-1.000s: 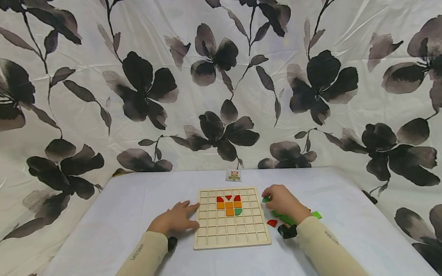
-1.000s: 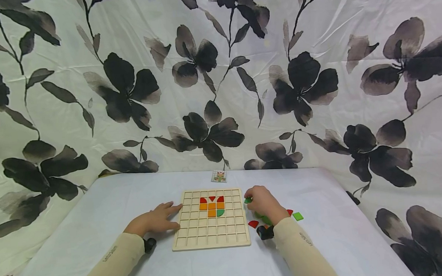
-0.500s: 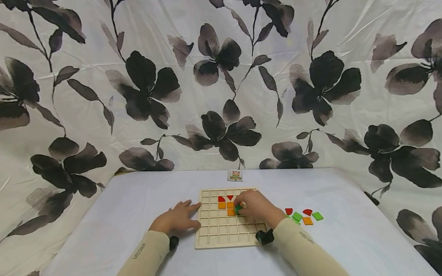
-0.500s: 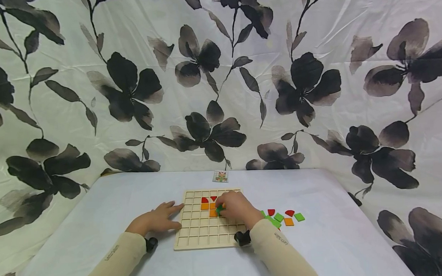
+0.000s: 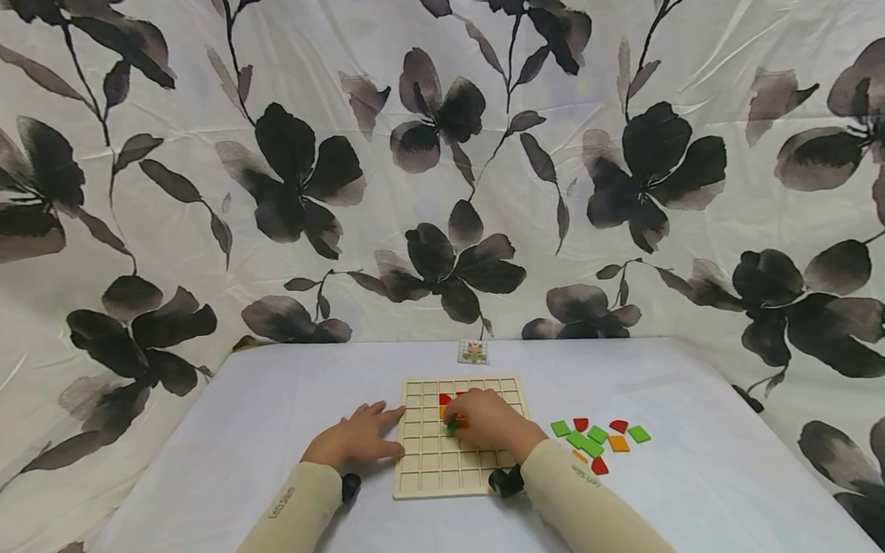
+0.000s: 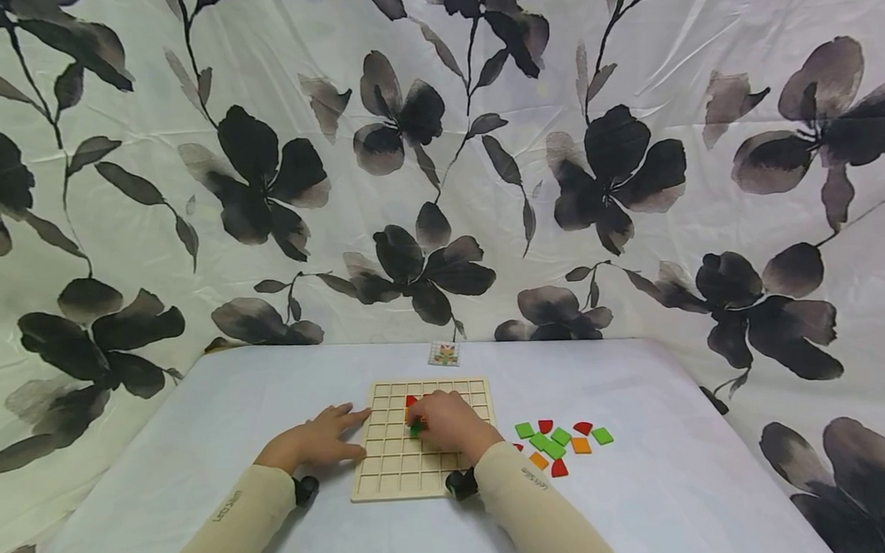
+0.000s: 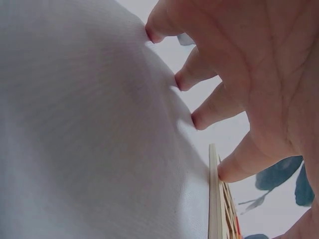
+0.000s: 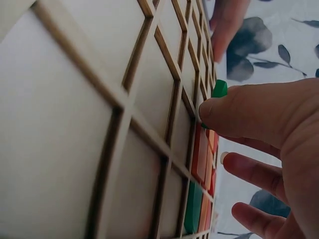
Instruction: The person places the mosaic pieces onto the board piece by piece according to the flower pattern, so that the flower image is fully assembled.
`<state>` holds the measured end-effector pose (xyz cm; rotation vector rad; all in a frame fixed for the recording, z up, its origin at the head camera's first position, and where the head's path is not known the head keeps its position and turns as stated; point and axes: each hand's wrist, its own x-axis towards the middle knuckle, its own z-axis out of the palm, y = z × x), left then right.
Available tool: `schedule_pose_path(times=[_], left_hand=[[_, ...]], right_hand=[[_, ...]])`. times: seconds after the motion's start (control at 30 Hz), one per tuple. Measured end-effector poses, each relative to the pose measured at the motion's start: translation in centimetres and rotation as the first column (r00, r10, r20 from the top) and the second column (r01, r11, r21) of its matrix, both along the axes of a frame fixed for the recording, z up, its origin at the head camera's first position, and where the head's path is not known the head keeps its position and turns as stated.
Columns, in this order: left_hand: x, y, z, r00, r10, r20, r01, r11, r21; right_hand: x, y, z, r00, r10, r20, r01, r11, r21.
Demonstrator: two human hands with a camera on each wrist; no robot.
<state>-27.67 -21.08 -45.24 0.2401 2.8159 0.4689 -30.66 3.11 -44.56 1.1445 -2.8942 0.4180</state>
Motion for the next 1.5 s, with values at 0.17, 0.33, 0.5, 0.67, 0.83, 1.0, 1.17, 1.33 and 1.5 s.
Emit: schedule_pose_path(times=[0.17, 0.33, 0.5, 0.67, 0.83, 1.0, 1.17, 1.33, 1.5], left_hand=[[0.0, 0.0, -0.1, 1.000, 0.001, -0.011, -0.001, 1.000, -0.006], [0.0, -0.1, -0.3, 1.000, 0.001, -0.008, -0.001, 1.000, 0.000], [-0.1, -0.3, -0.3, 1.000, -0.014, -0.009, 0.014, 1.000, 0.002], [-0.1, -0.2, -0.3, 1.000, -0.019, -0.010, 0.019, 1.000, -0.001], [0.0, -0.1, -0.2, 1.000, -0.004, -0.002, 0.004, 1.000, 0.001], [0.2, 0.0, 0.0, 1.000, -0.008, -0.016, 0.008, 1.000, -0.005], [0.2, -0.1, 0.0, 0.999, -0.020, -0.025, 0.019, 1.000, -0.010], [0.1, -0.3, 0.0, 0.999, -0.026, -0.020, 0.026, 1.000, -0.004], [0.2, -0.2, 0.0, 0.999, -0.030, -0.022, 0.030, 1.000, 0.003]], right_hand=[[0.0, -0.7, 0.1, 0.999, 0.025, -0.047, -0.024, 0.999, 0.031], [0.0, -1.0, 0.1, 0.996, 0.042, -0.073, -0.040, 0.999, 0.032], [-0.1, -1.1, 0.2, 0.995, 0.062, -0.077, -0.058, 0.997, 0.042], [-0.1, -0.9, 0.3, 0.996, 0.078, -0.034, -0.076, 0.996, 0.050], [-0.3, -0.6, 0.3, 0.999, 0.047, -0.007, -0.047, 0.998, 0.044], [-0.4, -0.6, 0.4, 0.999, 0.011, 0.037, -0.013, 0.999, 0.047], [-0.3, -1.1, 0.3, 1.000, -0.019, 0.008, 0.019, 0.998, 0.057], [-0.2, -1.9, 0.1, 0.998, -0.037, -0.047, 0.039, 0.998, 0.043], [-0.2, -2.0, -0.2, 0.998, -0.054, -0.028, 0.055, 0.998, 0.032]])
